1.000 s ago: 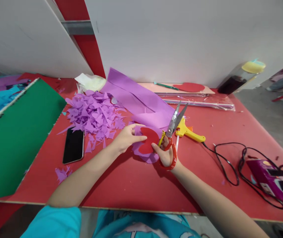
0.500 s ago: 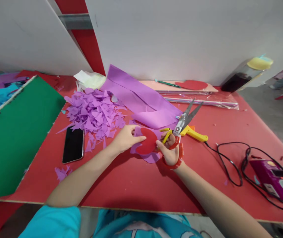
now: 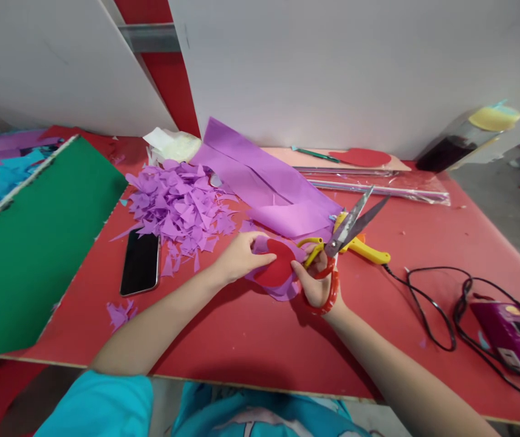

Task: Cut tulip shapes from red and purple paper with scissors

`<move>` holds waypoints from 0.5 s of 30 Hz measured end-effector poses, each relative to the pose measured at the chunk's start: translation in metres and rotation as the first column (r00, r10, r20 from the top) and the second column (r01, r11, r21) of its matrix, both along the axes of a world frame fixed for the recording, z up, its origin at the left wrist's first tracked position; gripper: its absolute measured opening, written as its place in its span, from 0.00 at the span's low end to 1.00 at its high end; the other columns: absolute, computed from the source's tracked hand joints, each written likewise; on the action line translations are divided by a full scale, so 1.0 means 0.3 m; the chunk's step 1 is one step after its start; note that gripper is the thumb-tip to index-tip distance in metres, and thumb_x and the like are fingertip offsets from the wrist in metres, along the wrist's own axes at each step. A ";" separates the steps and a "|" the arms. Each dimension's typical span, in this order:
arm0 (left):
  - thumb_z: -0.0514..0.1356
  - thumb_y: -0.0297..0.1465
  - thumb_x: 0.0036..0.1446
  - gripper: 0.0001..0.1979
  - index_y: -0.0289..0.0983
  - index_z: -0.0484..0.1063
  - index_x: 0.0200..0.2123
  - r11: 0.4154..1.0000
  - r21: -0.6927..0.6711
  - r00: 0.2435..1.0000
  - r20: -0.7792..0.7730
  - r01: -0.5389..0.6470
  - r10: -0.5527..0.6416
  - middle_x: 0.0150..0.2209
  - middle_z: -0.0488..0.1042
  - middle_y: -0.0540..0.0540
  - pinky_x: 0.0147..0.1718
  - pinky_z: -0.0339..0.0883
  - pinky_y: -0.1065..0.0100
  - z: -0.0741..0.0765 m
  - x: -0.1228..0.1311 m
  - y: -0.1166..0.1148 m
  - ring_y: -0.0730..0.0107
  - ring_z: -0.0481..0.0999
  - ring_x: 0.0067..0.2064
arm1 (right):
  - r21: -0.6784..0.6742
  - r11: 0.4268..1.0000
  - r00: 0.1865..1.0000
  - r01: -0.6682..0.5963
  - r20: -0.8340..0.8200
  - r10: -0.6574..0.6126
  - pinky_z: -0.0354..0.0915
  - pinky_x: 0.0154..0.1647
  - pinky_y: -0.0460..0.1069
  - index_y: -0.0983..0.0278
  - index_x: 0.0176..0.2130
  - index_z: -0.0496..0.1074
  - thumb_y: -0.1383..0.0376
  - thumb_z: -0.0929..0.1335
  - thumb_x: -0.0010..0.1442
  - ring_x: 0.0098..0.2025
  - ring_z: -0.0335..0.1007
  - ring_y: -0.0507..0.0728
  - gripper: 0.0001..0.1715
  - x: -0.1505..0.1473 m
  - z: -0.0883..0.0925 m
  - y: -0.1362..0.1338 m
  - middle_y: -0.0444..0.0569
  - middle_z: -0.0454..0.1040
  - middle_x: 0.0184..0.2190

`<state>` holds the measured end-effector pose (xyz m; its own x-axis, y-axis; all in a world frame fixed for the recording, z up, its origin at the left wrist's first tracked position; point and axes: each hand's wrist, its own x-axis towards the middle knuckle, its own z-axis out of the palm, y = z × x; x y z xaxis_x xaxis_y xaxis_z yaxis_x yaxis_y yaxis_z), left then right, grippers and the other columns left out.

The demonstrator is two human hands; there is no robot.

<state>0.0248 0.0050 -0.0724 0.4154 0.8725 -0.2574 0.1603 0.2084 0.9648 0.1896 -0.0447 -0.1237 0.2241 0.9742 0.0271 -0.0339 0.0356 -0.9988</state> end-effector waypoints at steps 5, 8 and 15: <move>0.62 0.27 0.48 0.11 0.33 0.69 0.37 0.998 -0.002 0.996 0.056 0.065 -0.065 0.38 0.77 0.44 0.39 0.69 0.66 -0.013 0.009 -0.007 0.70 0.76 0.36 | 0.012 1.000 0.999 0.027 0.040 -0.028 0.62 0.31 0.52 0.58 0.34 0.60 0.64 0.70 0.49 0.27 0.61 0.54 0.15 0.002 -0.001 -0.001 0.42 0.61 0.28; 0.61 0.27 0.49 0.12 0.33 0.69 0.40 0.992 0.069 0.994 0.010 0.105 -0.106 0.42 0.77 0.41 0.40 0.69 0.65 -0.015 0.009 -0.005 0.67 0.76 0.39 | 0.016 0.999 0.998 0.028 0.048 -0.028 0.62 0.30 0.52 0.58 0.34 0.60 0.64 0.70 0.49 0.27 0.60 0.54 0.15 0.006 -0.001 -0.001 0.42 0.60 0.29; 0.60 0.29 0.50 0.11 0.31 0.70 0.38 0.966 0.212 0.975 -0.196 0.145 -0.103 0.41 0.77 0.40 0.39 0.69 0.63 0.001 -0.004 0.005 0.64 0.76 0.39 | 0.024 0.999 0.994 -0.035 0.109 0.032 0.62 0.27 0.51 0.59 0.38 0.61 0.62 0.68 0.54 0.26 0.60 0.53 0.13 0.016 -0.022 0.001 0.43 0.62 0.28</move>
<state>0.0237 0.0064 -0.0722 0.4883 0.8609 -0.1429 0.3479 -0.0419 0.9366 0.1943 -0.0446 -0.1304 0.1856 0.9798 0.0744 0.0727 0.0618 -0.9954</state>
